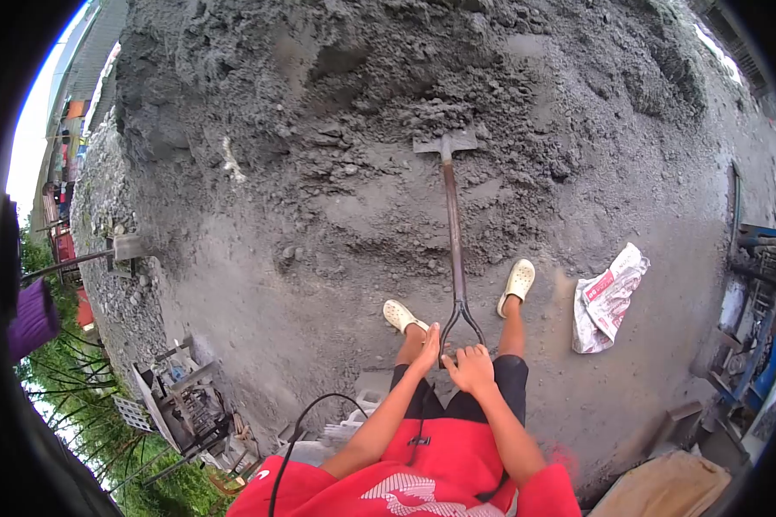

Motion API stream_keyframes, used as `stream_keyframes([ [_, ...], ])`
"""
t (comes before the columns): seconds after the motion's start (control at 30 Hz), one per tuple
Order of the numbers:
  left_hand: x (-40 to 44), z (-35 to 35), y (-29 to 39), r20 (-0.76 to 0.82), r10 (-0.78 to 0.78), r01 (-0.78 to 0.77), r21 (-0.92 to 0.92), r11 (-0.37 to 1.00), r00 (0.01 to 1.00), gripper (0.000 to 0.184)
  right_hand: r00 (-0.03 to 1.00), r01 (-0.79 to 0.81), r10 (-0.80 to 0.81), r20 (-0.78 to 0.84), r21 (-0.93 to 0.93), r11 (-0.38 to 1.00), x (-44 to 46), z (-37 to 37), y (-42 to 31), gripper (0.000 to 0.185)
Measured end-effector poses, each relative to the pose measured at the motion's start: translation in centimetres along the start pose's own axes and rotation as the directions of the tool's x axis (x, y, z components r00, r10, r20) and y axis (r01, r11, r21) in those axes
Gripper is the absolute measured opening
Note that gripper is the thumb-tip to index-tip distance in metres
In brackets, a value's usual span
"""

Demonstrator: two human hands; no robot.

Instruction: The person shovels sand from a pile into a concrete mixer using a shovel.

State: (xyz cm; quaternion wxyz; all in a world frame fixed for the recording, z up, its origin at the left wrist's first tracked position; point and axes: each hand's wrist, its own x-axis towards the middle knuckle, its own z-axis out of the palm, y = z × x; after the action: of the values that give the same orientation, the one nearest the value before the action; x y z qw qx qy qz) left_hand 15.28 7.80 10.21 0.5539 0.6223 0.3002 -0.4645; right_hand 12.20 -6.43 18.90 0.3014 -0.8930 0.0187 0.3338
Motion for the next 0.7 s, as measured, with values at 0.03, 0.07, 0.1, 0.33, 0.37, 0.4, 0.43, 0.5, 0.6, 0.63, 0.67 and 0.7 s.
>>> stream_keyframes([
  [0.03, 0.7, 2.0, 1.2, 0.074, -0.034, 0.049, -0.216, 0.975, 0.997, 0.087, 0.996, 0.013, -0.011, -0.091, 0.016, 1.000, -0.6, -1.0, 0.8, 0.047],
  [0.07, 2.0, 3.0, 2.9, 0.208, -0.098, 0.154, -0.274, 0.949, 0.973, 0.090, 0.984, 0.027, -0.023, -0.175, 0.026, 0.999, -1.1, -1.7, 1.3, 0.041],
  [0.1, 4.1, 4.0, 4.7, 0.338, -0.150, 0.264, -0.325, 0.908, 0.929, 0.093, 0.968, 0.048, -0.039, -0.249, 0.031, 0.998, -1.8, -2.6, 1.9, 0.037],
  [0.33, 16.2, 10.5, 14.5, 0.240, 0.152, 0.001, -0.538, 0.843, 0.959, 0.058, 0.949, -0.055, 0.085, -0.303, 0.107, 0.993, -7.2, -10.2, 6.5, 0.023],
  [0.37, 18.2, 11.5, 15.3, 0.218, 0.090, 0.048, -0.558, 0.828, 0.972, 0.049, 0.952, -0.072, 0.094, -0.293, 0.084, 0.994, -8.5, -10.7, 7.0, 0.021],
  [0.4, 20.0, 12.3, 15.4, 0.196, 0.023, 0.097, -0.580, 0.809, 0.980, 0.040, 0.946, -0.083, 0.103, -0.308, 0.076, 0.994, -9.8, -11.3, 7.2, 0.019],
  [0.43, 20.3, 13.3, 15.5, 0.174, -0.049, 0.146, -0.604, 0.784, 0.983, 0.032, 0.942, -0.094, 0.112, -0.318, 0.069, 0.993, -11.3, -11.9, 7.3, 0.017],
  [0.5, 18.5, 16.3, 14.2, 0.131, -0.092, 0.154, -0.612, 0.776, 0.987, 0.021, 0.917, -0.117, 0.111, -0.383, 0.007, 0.993, -14.2, -12.8, 8.5, 0.013],
  [0.6, 14.1, 19.3, 12.0, 0.129, -0.189, 0.227, -0.638, 0.736, 0.974, 0.013, 0.849, -0.127, 0.077, -0.523, -0.061, 0.990, -18.8, -13.4, 10.7, 0.012],
  [0.63, 12.9, 19.8, 11.1, 0.117, -0.212, 0.238, -0.628, 0.741, 0.970, 0.013, 0.827, -0.088, 0.042, -0.561, -0.055, 0.995, -20.0, -13.9, 11.2, 0.015],
  [0.67, 11.8, 20.3, 10.2, 0.108, -0.235, 0.251, -0.619, 0.744, 0.966, 0.012, 0.801, -0.049, 0.008, -0.599, -0.053, 0.997, -20.9, -14.5, 11.5, 0.018],
  [0.7, 11.5, 20.6, 9.7, 0.099, -0.253, 0.259, -0.610, 0.749, 0.963, 0.012, 0.786, -0.019, -0.024, -0.617, -0.063, 0.998, -21.2, -15.0, 11.7, 0.018],
])
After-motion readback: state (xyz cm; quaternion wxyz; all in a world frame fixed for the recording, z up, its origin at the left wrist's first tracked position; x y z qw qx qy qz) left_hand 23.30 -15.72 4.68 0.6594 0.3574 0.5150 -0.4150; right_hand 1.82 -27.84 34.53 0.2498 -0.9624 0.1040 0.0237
